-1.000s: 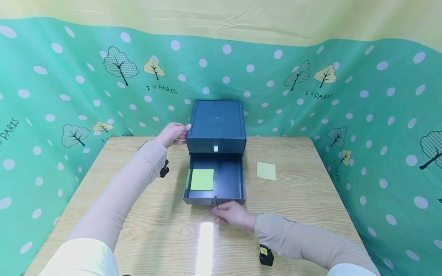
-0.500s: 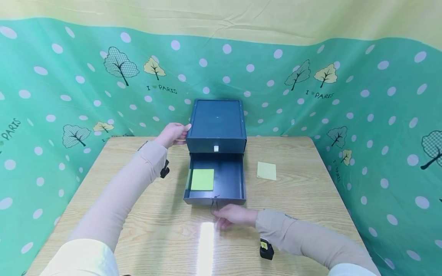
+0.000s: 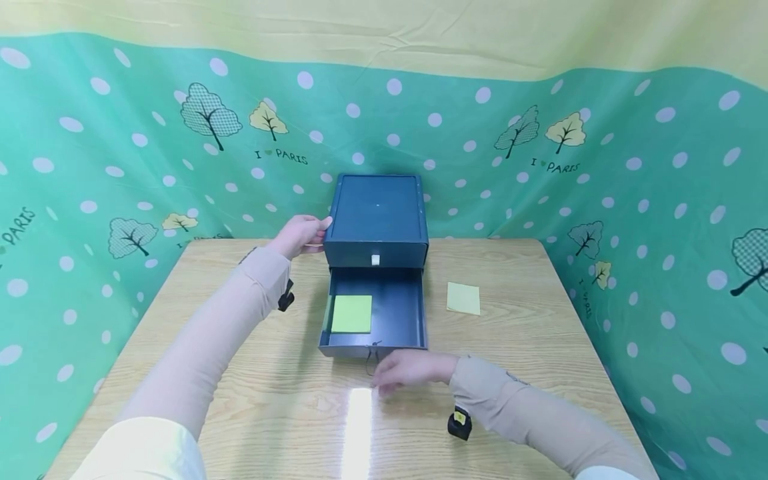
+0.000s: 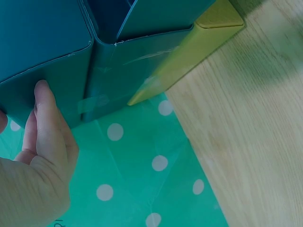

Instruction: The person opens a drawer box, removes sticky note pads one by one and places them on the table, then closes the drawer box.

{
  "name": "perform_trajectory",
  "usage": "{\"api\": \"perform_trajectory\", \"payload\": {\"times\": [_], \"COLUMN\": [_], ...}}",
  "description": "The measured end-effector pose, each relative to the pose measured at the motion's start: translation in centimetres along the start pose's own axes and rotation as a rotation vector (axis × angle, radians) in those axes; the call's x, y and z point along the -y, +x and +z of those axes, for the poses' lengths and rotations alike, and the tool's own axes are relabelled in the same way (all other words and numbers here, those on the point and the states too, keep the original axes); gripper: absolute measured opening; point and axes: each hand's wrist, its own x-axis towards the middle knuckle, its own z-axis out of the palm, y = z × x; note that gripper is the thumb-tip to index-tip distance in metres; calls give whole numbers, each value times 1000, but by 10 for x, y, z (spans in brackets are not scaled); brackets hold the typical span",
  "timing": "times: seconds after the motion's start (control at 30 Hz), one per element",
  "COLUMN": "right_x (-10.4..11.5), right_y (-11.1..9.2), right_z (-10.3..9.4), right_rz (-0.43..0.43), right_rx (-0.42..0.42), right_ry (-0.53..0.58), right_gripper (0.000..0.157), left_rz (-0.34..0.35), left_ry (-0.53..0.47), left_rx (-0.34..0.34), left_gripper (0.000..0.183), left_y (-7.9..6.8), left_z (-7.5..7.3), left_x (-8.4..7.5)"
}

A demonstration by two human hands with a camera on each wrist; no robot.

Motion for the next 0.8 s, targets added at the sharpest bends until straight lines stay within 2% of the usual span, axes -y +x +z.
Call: {"api": "perform_trajectory", "payload": {"times": [0.4,0.8], "right_x": [20,38], "right_y": [-4,0], "right_z": [-16,-35], "right_rz": [-141,-152], "right_rx": [9,-61], "right_ry": [115,178], "right_gripper": [32,37], "left_rz": [-3,0], "left_ry": [-11,1], "left_rx": [4,0], "left_gripper": [41,39], "left_y": [2,2], "left_z": [0,0], "left_x": [1,3]}}
